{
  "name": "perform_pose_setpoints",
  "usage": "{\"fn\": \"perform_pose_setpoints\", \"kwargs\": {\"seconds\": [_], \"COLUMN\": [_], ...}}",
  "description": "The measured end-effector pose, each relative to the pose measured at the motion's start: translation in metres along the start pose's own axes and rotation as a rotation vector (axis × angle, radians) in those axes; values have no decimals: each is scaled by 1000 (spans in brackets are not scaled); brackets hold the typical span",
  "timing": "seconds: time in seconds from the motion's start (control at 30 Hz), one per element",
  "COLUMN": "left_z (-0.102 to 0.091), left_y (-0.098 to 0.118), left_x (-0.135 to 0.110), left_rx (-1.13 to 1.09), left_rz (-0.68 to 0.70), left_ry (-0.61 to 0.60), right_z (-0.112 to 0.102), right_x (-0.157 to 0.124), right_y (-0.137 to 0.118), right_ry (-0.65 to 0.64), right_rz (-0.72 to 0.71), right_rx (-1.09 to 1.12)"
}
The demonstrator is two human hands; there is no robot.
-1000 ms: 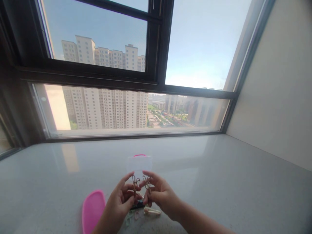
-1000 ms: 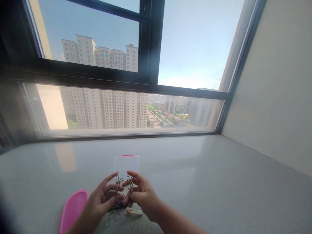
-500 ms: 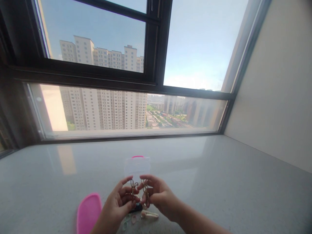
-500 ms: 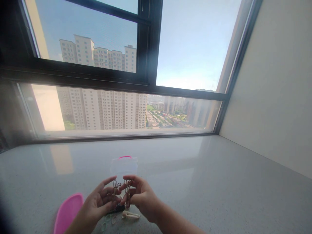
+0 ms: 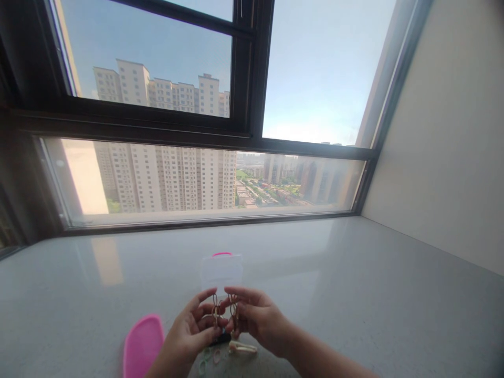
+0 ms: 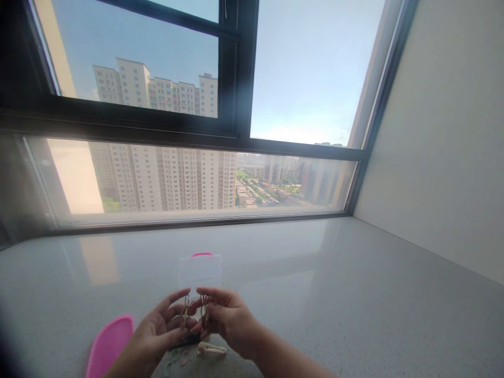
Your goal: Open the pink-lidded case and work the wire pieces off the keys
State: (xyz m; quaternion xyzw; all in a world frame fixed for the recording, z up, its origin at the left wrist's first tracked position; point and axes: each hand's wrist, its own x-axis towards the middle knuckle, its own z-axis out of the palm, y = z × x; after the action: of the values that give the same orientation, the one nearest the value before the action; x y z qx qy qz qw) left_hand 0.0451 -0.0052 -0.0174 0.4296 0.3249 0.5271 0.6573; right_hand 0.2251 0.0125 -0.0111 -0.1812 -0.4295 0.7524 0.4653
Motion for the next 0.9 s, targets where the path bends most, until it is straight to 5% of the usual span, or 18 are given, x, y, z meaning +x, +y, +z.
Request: {"fn": "perform_pose_setpoints", "kwargs": {"seconds": [0.33, 0.9], "left_z": [-5, 15], "left_y": [0, 15], "left_x": [-1, -15], "left_rx": [12, 39], "left_rz": [-23, -47], "left_ry": [-91, -161], "right_z": [-6, 0], "right_x": [-1, -6], "right_y": [6, 2], "right_ry": [17, -102], "right_rz": [-39, 72], "right_rx": [-35, 28]}}
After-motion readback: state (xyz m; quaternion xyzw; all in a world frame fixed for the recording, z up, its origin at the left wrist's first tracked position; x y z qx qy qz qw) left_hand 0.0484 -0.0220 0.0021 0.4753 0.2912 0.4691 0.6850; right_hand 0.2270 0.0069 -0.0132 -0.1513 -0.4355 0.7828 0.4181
